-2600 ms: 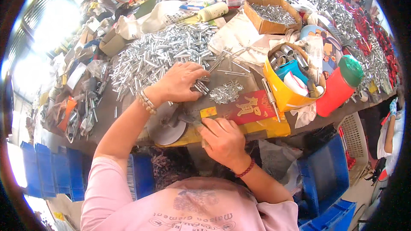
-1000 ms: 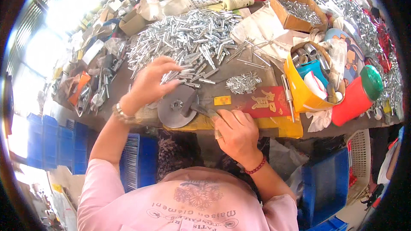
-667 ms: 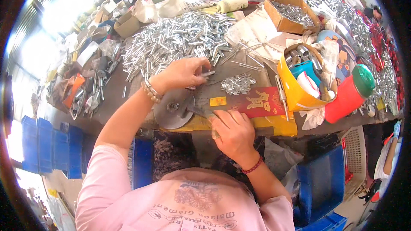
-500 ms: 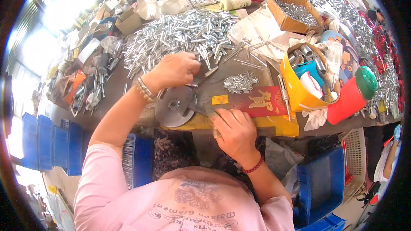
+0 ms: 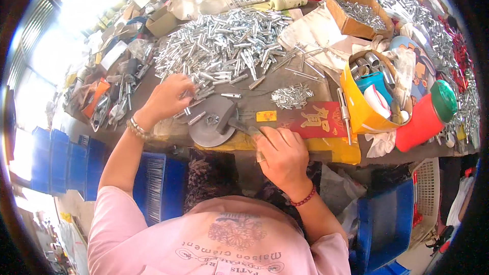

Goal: The person assembles metal hardware by taking metal rods from a container, fitting metal sleeves onto them, and tapping the pieces together on a metal plate using a hammer.

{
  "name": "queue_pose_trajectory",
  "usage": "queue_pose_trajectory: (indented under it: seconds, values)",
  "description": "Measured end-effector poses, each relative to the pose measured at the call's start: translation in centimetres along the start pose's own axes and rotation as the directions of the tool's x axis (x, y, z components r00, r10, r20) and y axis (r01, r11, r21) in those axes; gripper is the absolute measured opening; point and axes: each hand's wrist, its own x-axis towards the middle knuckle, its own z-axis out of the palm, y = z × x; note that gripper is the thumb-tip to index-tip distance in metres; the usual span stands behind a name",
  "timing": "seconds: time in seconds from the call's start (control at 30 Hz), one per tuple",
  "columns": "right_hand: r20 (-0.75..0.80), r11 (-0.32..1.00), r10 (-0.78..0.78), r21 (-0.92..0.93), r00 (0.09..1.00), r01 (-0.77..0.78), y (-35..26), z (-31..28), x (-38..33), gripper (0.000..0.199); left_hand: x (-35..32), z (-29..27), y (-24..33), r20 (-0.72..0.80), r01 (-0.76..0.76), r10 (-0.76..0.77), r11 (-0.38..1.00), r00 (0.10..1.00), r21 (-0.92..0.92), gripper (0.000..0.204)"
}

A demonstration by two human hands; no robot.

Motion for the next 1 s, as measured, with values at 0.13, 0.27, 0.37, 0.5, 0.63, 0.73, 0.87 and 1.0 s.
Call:
queue_pose_trajectory:
  seconds: [0.13,0.27,0.37,0.5,0.63,0.73,0.87,1.0]
  values:
    - [0.007,1.0,0.001,0.0,1.0,-0.001,-0.1,0.1,0.0,0.029,-2.2,0.1,-0.4,-0.045,0.09,-0.091,0.995,0.995,-0.042,0.016]
    - [0.005,1.0,0.011,-0.013,1.0,-0.011,-0.1,0.3,0.1,0.027,-3.4,1.5,3.6,-0.361,0.028,-0.032,0.999,0.932,-0.017,0.023]
    - [-0.001,1.0,0.006,-0.015,1.0,-0.006,0.0,0.3,-0.1,0.026,-4.8,2.6,6.8,-0.304,-0.068,0.008,0.98,0.953,-0.188,0.027]
    - [0.01,1.0,0.023,0.005,1.0,-0.023,-0.2,0.1,0.2,0.022,-5.9,4.0,4.6,-0.315,0.027,-0.061,0.993,0.947,-0.112,0.018]
    - [0.006,1.0,0.023,0.001,1.0,-0.023,-0.4,0.4,0.3,0.022,-4.4,3.0,4.6,-0.427,0.054,-0.086,0.995,0.9,-0.086,0.015]
    - [-0.015,0.999,0.024,-0.034,1.0,-0.024,-0.1,0.5,0.0,0.025,-0.7,2.7,6.0,-0.421,-0.038,-0.073,0.968,0.904,-0.248,0.016]
    - [0.002,1.0,0.021,-0.017,1.0,-0.021,0.0,0.2,-0.2,0.03,3.8,3.1,7.5,-0.233,-0.103,0.065,0.982,0.97,-0.158,0.016]
    - [0.034,1.0,0.022,0.001,0.999,-0.022,-0.2,0.1,0.0,0.034,6.7,4.7,5.6,0.043,-0.116,0.124,0.981,0.991,-0.158,0.014]
